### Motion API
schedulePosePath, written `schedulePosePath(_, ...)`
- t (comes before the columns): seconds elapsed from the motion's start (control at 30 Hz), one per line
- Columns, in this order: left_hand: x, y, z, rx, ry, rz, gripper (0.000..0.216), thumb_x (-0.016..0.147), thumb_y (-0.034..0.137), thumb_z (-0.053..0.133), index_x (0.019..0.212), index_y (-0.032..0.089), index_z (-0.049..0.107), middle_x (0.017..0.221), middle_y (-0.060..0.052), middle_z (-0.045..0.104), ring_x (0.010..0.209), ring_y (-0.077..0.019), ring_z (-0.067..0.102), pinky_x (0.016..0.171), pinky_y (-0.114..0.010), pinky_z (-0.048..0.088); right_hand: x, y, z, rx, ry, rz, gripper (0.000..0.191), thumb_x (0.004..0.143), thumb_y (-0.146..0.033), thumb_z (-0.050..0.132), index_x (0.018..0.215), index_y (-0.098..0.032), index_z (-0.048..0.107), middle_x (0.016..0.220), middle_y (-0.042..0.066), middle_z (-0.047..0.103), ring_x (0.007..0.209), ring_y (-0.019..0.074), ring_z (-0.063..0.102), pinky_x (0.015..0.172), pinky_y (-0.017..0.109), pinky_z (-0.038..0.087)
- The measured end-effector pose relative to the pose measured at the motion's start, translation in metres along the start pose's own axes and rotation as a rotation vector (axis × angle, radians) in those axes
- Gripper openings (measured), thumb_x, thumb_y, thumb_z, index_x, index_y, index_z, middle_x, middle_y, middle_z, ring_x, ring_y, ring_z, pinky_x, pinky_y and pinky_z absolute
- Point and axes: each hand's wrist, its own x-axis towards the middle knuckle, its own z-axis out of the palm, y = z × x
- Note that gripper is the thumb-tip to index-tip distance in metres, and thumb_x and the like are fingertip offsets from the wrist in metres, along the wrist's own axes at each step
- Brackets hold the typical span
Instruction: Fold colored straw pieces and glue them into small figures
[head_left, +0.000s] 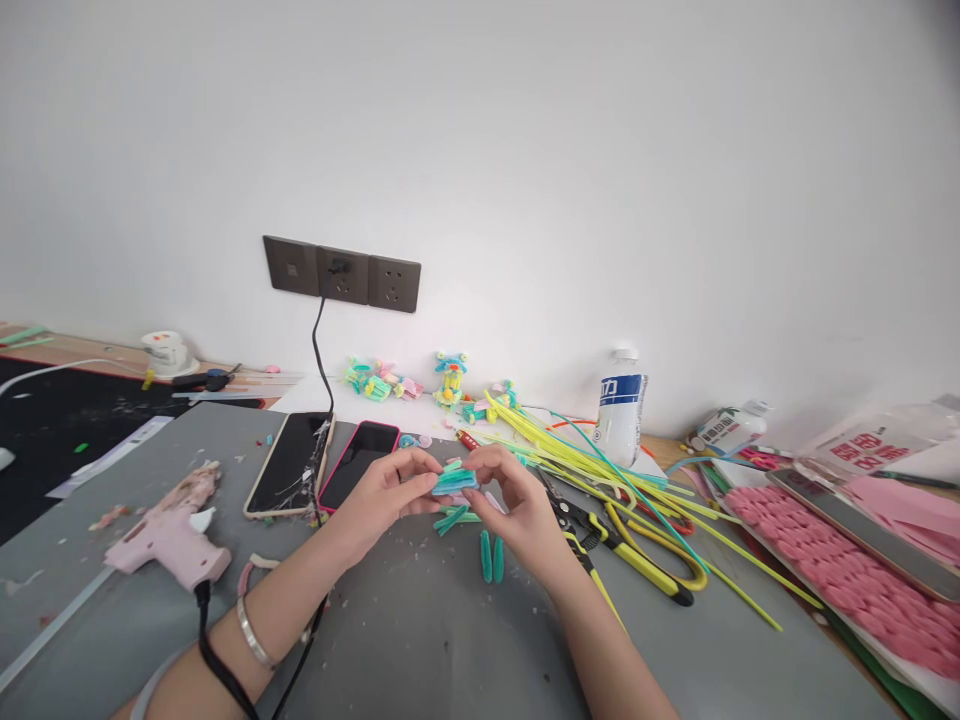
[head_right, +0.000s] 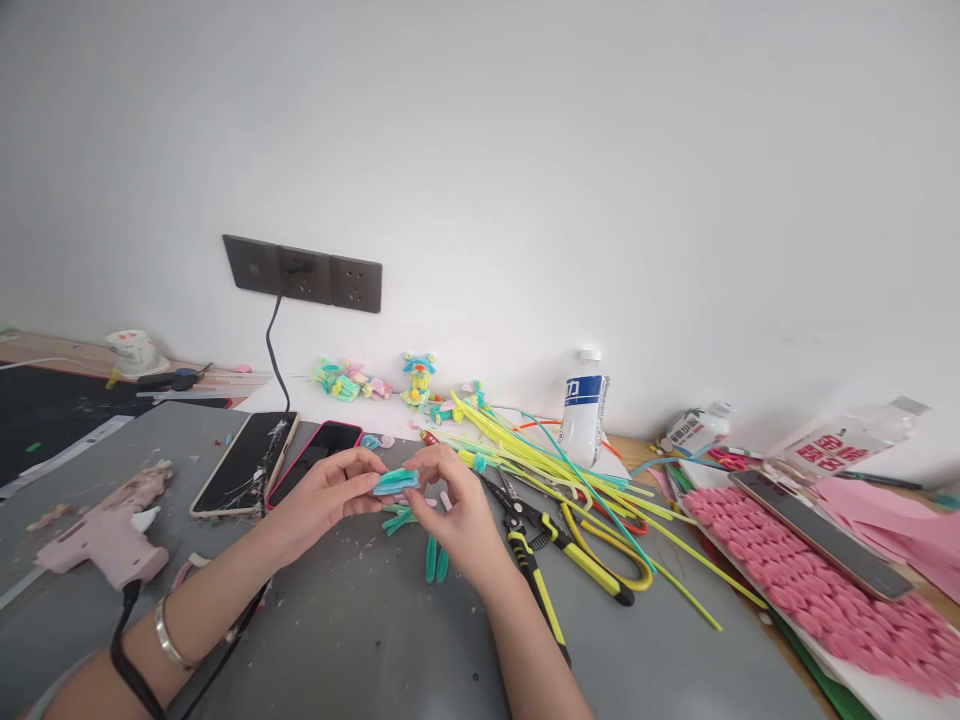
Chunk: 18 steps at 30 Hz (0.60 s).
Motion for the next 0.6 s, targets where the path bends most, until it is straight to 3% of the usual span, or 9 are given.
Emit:
schedulePosePath(0.27, 0.0006, 0.0002, -0.001, 0.033, -0.011, -0.03, 0.026, 0.08, 0.041, 0.073, 0.087, 0.016, 0.067, 0.087, -0.003, 0.066, 0.077, -0.0123, 0.065, 0.074, -0.024, 0.055, 0.0001, -0.0042, -0.0041, 0.01, -0.009, -0.01, 0.014, 0.089, -0.018, 0.063, 0.1, -0.025, 0.063, 0.098, 0.006, 0.061, 0.09, 0.02, 0.056, 0.077, 0.033, 0.046)
schedulePosePath(0.43, 0.0006, -0.0011, -0.002, 0.074, 0.006, 0.021, 0.027, 0.08, 0.042, 0.072, 0.089, 0.017, 0.069, 0.092, -0.004, 0.064, 0.085, -0.016, 0.063, 0.077, -0.028, 0.056, -0.0002, -0.0041, -0.0043, 0.034, 0.002, 0.02, 0.019, 0.088, -0.018, 0.065, 0.106, -0.025, 0.064, 0.098, 0.006, 0.061, 0.085, 0.0181, 0.057, 0.077, 0.033, 0.049)
schedulePosePath(0.6, 0.0016, -0.0001, -0.0016, 0.144, 0.018, 0.108, 0.026, 0.082, 0.042, 0.069, 0.088, 0.017, 0.069, 0.092, -0.004, 0.062, 0.082, -0.0162, 0.061, 0.072, -0.028, 0.057, 0.0012, -0.005, -0.0035, 0.034, 0.018, 0.022, 0.012, 0.087, -0.022, 0.068, 0.098, -0.024, 0.067, 0.096, 0.006, 0.063, 0.087, 0.0193, 0.058, 0.076, 0.033, 0.05)
